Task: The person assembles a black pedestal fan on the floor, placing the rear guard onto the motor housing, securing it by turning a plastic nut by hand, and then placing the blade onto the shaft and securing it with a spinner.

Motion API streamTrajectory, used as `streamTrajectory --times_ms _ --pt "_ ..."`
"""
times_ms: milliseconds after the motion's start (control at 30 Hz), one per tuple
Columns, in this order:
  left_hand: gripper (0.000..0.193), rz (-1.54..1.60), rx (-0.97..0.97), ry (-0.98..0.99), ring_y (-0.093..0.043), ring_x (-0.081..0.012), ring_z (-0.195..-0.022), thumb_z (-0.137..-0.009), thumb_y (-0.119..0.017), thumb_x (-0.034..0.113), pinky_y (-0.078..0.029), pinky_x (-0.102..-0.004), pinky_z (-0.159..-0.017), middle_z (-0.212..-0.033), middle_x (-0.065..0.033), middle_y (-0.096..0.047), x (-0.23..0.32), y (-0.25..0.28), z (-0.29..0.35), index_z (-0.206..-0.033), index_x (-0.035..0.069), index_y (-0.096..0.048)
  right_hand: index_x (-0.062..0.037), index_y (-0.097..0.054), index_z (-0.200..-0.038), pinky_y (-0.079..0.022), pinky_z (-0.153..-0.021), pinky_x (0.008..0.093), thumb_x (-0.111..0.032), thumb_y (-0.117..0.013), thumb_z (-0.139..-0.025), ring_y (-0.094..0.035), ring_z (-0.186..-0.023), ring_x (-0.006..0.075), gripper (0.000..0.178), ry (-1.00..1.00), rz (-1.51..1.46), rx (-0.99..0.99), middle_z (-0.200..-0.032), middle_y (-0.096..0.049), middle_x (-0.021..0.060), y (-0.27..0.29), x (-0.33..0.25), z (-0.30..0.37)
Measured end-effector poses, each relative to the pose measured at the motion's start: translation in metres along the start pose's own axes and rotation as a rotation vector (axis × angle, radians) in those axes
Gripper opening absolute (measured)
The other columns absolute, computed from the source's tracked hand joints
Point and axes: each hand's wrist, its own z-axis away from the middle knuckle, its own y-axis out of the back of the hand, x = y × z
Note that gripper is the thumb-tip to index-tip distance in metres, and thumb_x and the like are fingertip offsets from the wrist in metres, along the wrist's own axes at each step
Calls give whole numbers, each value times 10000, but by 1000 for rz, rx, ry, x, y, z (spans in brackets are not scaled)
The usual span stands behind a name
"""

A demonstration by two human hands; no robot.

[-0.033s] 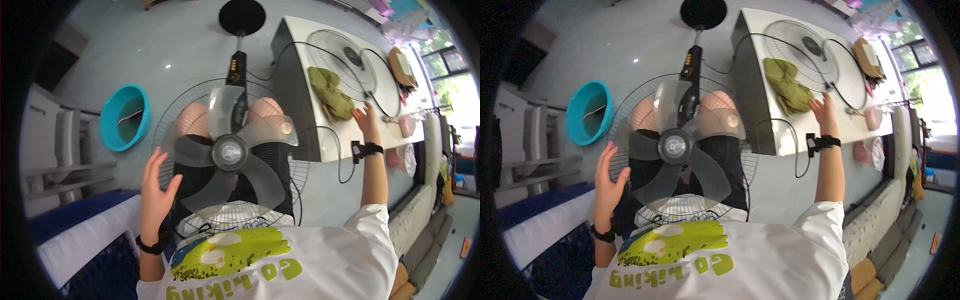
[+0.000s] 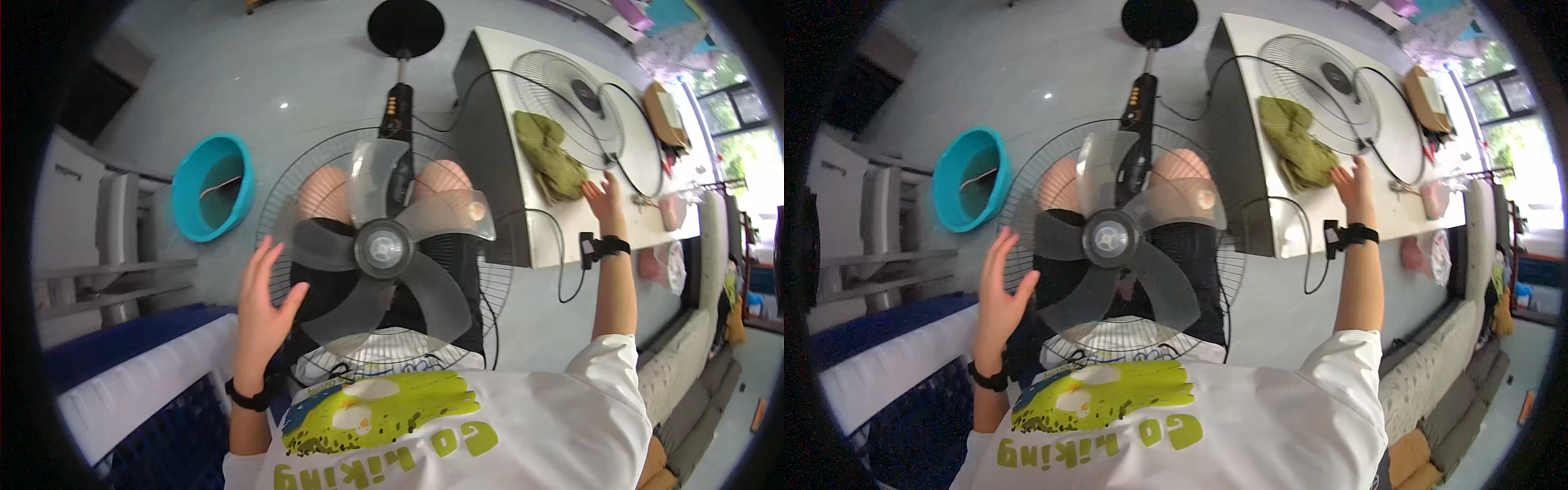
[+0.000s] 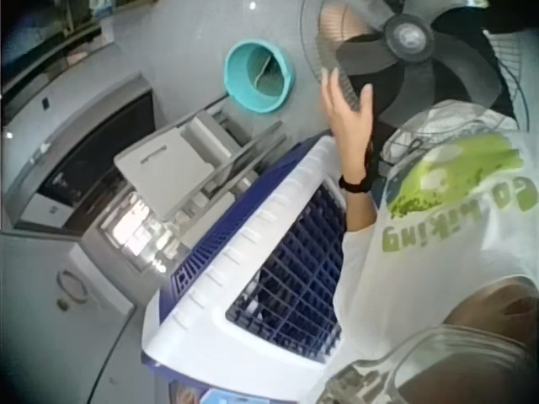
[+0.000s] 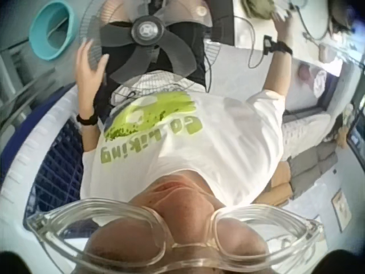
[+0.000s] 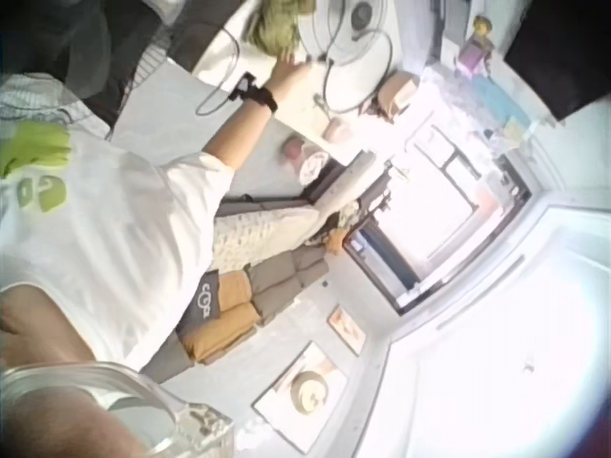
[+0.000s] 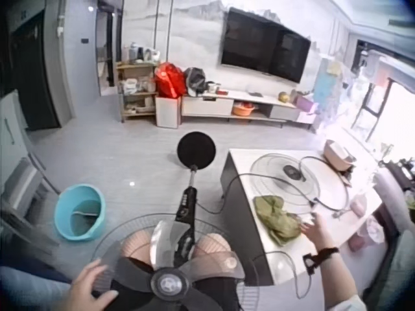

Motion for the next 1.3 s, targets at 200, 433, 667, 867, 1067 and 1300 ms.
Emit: streamTrajectory --times_ms 200,433,667,867,1067,1300 --pt "564 -115 -75 35 -410 -341 -1322 -852 -685 176 -325 -418 -1086 -1442 -160 -427 6 4 0 -1351 35 -462 -6 -52 -1483 -431 -994 412 -336 -636 -861 -514 -1171 334 915 -87 -84 155 -1344 -432 245 -8 15 -54" --pt "572 -95 -52 10 -447 -356 -1278 -822 -704 173 -359 -424 -1057 -1412 -173 -452 9 -2 1 -1326 18 -483 -65 -370 -1356 -420 -991 435 -386 -691 -813 -480 -1162 310 707 -65 -147 284 -1347 -440 172 -11 3 -84" --pt "536 -53 37 19 -472 -340 -1262 -814 -697 109 -375 -400 -1046 -1391 -173 -469 9 8 2 -1309 29 -508 -39 -329 -1278 -410 -1006 545 -199 -617 -883 -488 -1163 378 515 -151 -563 277 -1235 -464 218 -21 -8 -90" --pt "505 -7 104 72 -476 -328 -1260 -827 -684 107 -368 -394 -1048 -1378 -176 -480 -7 13 8 -1296 23 -515 35 -474 -963 -551 -892 462 -44 -293 -989 -632 -984 380 199 178 -815 73 -1082 -594 293 2 -41 -153" --pt "491 3 142 114 -479 -328 -1255 -835 -672 112 -363 -394 -1050 -1365 -179 -492 -24 19 18 -1292 21 -519 -22 -443 -921 -606 -780 398 -136 -208 -1023 -694 -883 315 280 432 -717 -293 -1077 -654 256 -19 -92 -130" --pt "488 37 213 137 -494 -284 -1244 -835 -669 87 -396 -387 -1002 -1378 -139 -498 -37 28 14 -1300 43 -525 27 -600 -991 -437 -610 236 -195 -381 -1011 -481 -657 126 312 396 -540 -541 -782 -599 48 -47 -88 37"
